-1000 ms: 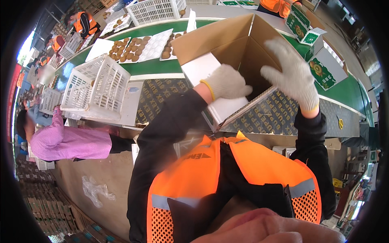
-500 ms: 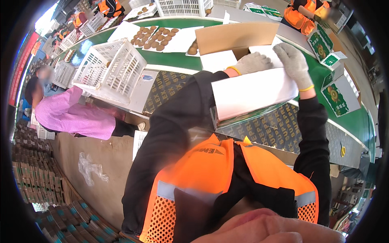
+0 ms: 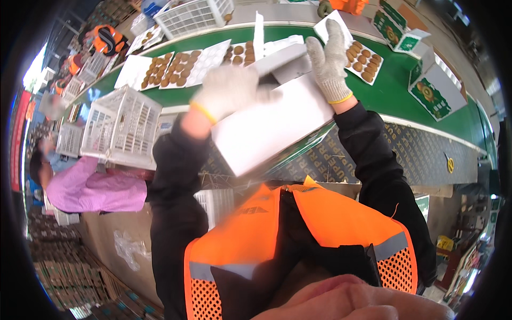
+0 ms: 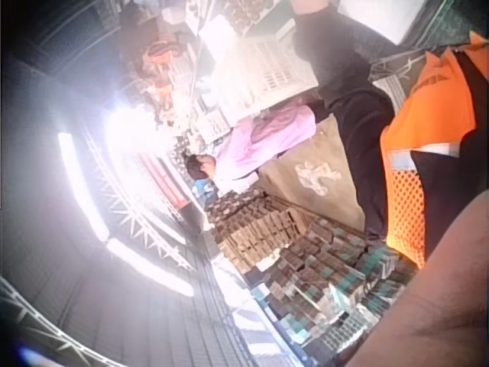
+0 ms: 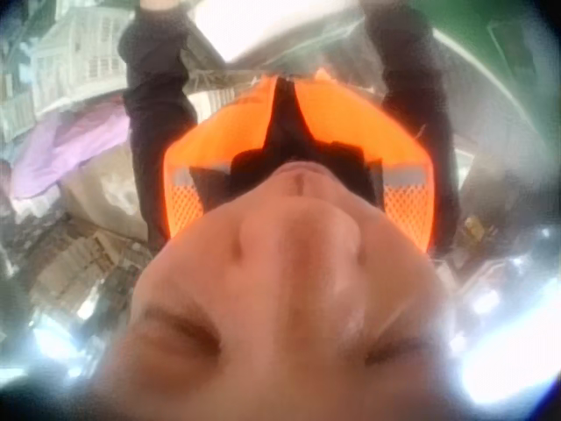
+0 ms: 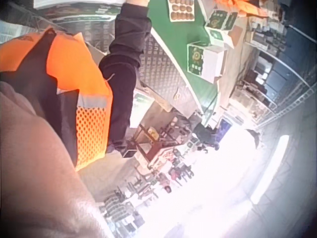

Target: The person repeatedly places white foam inserts into cardboard boxes, then picks up trays of kiwis from a green conveyor belt and puts them into the boxes. The person closes the boxes and moves them aside, continuing the cycle with new boxes and trays.

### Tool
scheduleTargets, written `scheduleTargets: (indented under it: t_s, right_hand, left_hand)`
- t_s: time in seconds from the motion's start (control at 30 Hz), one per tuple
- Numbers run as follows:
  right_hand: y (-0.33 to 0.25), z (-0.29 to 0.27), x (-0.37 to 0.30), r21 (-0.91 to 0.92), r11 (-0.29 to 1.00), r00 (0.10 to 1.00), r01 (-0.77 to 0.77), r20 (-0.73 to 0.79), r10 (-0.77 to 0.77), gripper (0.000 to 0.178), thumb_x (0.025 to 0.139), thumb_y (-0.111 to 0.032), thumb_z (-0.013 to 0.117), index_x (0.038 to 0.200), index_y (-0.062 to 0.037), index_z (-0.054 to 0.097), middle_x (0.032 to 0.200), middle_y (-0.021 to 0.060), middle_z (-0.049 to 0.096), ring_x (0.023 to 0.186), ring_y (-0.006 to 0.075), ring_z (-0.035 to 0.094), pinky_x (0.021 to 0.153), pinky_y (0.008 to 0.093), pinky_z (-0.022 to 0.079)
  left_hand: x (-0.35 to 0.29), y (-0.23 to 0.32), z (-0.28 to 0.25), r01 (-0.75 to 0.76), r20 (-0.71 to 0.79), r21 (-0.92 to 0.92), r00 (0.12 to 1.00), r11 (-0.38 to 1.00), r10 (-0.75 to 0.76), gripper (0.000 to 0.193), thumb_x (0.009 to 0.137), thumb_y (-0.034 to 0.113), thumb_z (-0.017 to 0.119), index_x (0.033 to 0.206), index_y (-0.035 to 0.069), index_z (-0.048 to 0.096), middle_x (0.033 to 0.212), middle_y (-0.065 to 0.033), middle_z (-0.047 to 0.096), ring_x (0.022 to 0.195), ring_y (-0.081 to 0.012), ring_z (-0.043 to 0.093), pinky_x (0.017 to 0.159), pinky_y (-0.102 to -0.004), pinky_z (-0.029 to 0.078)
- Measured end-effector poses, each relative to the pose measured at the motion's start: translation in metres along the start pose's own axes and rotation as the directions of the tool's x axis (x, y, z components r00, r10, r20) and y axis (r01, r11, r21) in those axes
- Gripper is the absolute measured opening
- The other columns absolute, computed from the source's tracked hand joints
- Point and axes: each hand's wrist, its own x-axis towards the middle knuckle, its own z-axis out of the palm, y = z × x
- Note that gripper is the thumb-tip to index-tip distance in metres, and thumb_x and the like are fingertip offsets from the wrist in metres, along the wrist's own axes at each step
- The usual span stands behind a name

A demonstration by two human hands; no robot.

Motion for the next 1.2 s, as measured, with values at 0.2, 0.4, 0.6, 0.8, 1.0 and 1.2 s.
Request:
scheduleTargets:
  t_s: [0.2,0.4,0.6,0.8,1.0,1.2]
  right_hand:
    - [0.028,-0.078,-0.034,0.023,0.932,0.921,-0.361,0.164,0.353,0.074,0.096,-0.034,0.069,0.152,0.0022,0.038,0.15,0.0233,0.047,0.139,0.0365,0.047,0.111,0.0386,0.042]
    - [0.086,-0.065,-0.256,0.007,0.654,0.419,-0.757,0.773,0.476,0.069,0.1,-0.051,0.057,0.145,0.0007,0.047,0.138,0.0255,0.059,0.13,0.0359,0.055,0.108,0.0403,0.044]
    - [-0.01,0.011,-0.257,0.073,-0.561,-0.15,-0.825,0.928,0.342,0.052,0.101,-0.03,0.062,0.142,0.001,0.05,0.125,0.0197,0.067,0.105,0.0246,0.067,0.091,0.0345,0.054]
    - [-0.085,0.028,-0.057,0.265,0.549,0.411,-0.792,0.898,0.16,0.051,0.092,-0.042,0.074,0.111,0.0046,0.07,0.093,0.0086,0.076,0.075,0.0142,0.07,0.067,0.0297,0.056]
    - [-0.177,0.06,0.011,0.3,0.93,0.308,0.213,0.883,-0.355,0.042,0.086,-0.043,0.069,0.087,-0.0009,0.071,0.07,0.0162,0.067,0.064,0.0321,0.068,0.059,0.0397,0.054]
    - [-0.204,0.085,-0.055,0.598,0.682,-0.211,0.422,0.796,-0.568,0.02,0.084,-0.024,0.064,0.08,-0.0094,0.077,0.075,0.0095,0.074,0.07,0.0264,0.073,0.055,0.0402,0.052]
  left_hand:
    - [-0.027,-0.027,0.135,-0.231,-0.502,0.046,0.836,0.972,0.222,0.097,0.09,0.06,0.057,0.15,-0.012,0.033,0.155,-0.0351,0.034,0.147,-0.0482,0.03,0.123,-0.0587,0.016]
    - [-0.098,-0.071,0.164,-0.226,-0.546,-0.164,0.831,0.96,0.102,0.088,0.093,0.039,0.06,0.158,-0.007,0.022,0.163,-0.0294,0.025,0.153,-0.0445,0.022,0.126,-0.0524,0.015]
    - [-0.161,-0.117,0.222,-0.135,-0.509,-0.61,0.822,0.781,-0.256,0.073,0.104,0.031,0.049,0.161,-0.001,0.018,0.164,-0.0256,0.025,0.152,-0.0394,0.025,0.125,-0.0442,0.019]
    - [-0.17,-0.12,0.267,-0.195,-0.535,-0.827,0.564,0.528,-0.629,0.069,0.107,0.04,0.047,0.158,0.0,0.027,0.157,-0.0245,0.037,0.146,-0.0369,0.037,0.122,-0.046,0.026]
    - [-0.108,-0.054,0.346,0.539,-0.218,-0.601,0.6,0.59,-0.77,0.047,0.102,0.037,0.051,0.137,0.005,0.056,0.136,-0.0137,0.058,0.129,-0.0305,0.054,0.109,-0.0474,0.042]
    - [-0.155,-0.122,0.482,0.357,-0.188,-0.857,0.457,0.373,-0.87,0.035,0.102,0.023,0.056,0.129,0.001,0.06,0.118,-0.0109,0.068,0.112,-0.0239,0.064,0.098,-0.0403,0.052]
